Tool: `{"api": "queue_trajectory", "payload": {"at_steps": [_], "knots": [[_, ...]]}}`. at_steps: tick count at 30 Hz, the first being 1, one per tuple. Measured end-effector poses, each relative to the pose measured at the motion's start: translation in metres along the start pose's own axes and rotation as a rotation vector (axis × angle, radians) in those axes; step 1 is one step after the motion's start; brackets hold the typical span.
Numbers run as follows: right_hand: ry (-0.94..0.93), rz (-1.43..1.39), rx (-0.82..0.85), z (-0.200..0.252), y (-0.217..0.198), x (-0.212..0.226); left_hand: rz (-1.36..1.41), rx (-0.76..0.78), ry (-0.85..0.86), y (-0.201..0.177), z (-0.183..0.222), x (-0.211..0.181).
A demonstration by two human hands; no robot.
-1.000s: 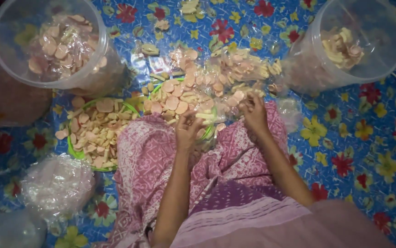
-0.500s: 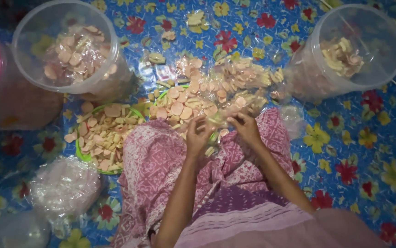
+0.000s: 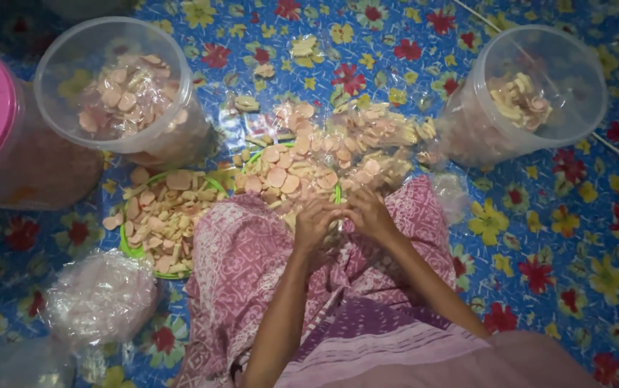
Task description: Bagging small crackers from a pile into a plastic bag
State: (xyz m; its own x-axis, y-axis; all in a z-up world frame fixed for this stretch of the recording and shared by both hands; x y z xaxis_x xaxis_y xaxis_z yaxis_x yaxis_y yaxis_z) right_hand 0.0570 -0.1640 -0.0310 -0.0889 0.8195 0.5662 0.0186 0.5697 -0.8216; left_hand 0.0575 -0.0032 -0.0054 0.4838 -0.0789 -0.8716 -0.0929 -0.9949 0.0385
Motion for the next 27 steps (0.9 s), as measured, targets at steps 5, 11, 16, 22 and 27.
{"api": "queue_trajectory", "payload": {"at_steps": [5, 11, 16, 22, 27], "knots": [[-0.011, -0.093, 0.025, 0.005, -0.015, 0.015, 0.013, -0.046, -0.005, 0.0, 0.007, 0.014], [-0.028, -0.198, 0.009, 0.007, -0.023, 0.019, 0.061, -0.157, -0.157, -0.01, 0.006, 0.005], [-0.008, -0.192, -0.012, 0.014, -0.027, 0.019, 0.093, -0.199, -0.201, -0.01, 0.009, 0.011], [0.019, -0.287, -0.001, 0.015, -0.032, 0.027, 0.063, -0.192, -0.242, -0.011, 0.004, 0.005], [0.012, -0.324, -0.011, 0.017, -0.029, 0.024, 0.043, -0.167, -0.278, -0.01, 0.01, 0.016]]}}
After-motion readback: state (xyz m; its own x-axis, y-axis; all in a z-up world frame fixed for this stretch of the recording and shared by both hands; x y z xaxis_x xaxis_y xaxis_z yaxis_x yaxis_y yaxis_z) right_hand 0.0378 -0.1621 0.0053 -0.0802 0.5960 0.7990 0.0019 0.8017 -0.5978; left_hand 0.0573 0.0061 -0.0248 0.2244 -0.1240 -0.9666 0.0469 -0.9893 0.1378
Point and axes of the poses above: each hand's wrist, its own z-axis away from the middle knuckle, its own y-axis out of the palm, x = y × z, the point moved 5 cm from there along -z, towards the middle knuckle, and after that the axes turned 15 degrees about y, right-handed, at the moved point
